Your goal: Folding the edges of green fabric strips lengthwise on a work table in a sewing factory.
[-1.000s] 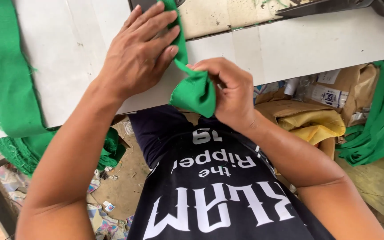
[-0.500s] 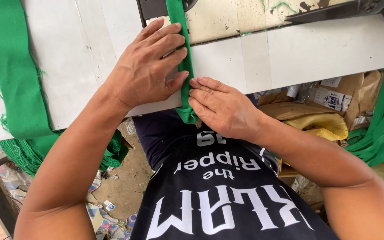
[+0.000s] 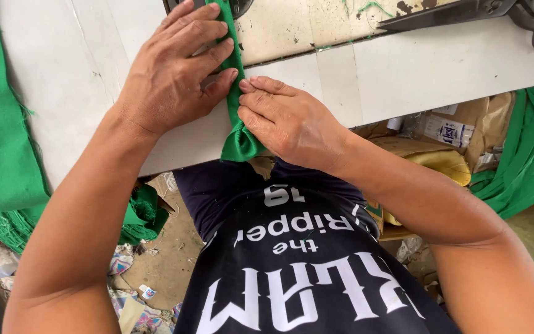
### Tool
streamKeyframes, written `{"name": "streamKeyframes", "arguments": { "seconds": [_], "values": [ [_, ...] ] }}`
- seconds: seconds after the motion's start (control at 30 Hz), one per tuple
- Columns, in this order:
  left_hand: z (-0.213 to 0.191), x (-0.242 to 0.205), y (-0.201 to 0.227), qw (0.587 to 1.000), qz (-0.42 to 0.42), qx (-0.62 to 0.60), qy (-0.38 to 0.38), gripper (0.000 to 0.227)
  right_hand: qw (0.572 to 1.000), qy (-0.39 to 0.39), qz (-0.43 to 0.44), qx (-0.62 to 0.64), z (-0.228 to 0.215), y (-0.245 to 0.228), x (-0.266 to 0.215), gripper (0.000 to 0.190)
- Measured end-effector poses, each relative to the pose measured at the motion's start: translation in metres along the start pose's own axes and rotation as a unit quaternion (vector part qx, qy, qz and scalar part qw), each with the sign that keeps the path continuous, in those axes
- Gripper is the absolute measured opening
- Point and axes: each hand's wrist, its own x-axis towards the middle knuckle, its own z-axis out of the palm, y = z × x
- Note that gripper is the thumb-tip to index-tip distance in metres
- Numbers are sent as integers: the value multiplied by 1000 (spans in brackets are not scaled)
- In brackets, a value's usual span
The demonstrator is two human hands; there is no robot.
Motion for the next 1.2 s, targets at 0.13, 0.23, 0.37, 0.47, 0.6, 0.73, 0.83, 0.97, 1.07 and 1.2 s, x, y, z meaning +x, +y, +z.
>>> {"name": "streamKeyframes", "arguments": {
  "seconds": [0.13, 0.23, 0.37, 0.47, 0.6, 0.73, 0.83, 0.97, 1.07, 1.2],
  "values": [
    [3, 5, -13, 1000, -4, -10, 27, 17, 999, -34, -3, -17, 14, 20, -2, 22],
    [6, 7, -25, 998, -32, 42, 22, 20, 999, -14, -9, -34, 12, 33, 4, 9],
    [0, 16, -18, 998, -13, 31, 49, 21, 995, 16, -12, -98, -3, 28, 17, 12],
    [2, 10, -4, 998, -18, 0, 63, 22, 989, 56, 7, -136, -1, 23, 15, 10],
    [-2, 10, 1, 997, 0, -58, 60, 27, 988, 60, 25, -139, 9, 25, 6, 8],
    [5, 2, 5, 998, -6, -43, 47, 29, 990, 45, 17, -130, 4, 25, 6, 6],
    [4, 1, 6, 997, -10, -67, 47, 24, 990, 34, -18, -137, -1, 25, 11, 6],
    [2, 1, 4, 991, -30, -113, 64, 22, 993, 20, -21, -110, -5, 25, 16, 12],
    [-4, 4, 10, 988, -49, -135, 66, 9, 997, 20, -28, -69, -4, 25, 17, 13],
    [0, 2, 6, 993, -29, -99, 49, 20, 999, -5, -27, -18, 1, 34, 10, 9]
  ]
}}
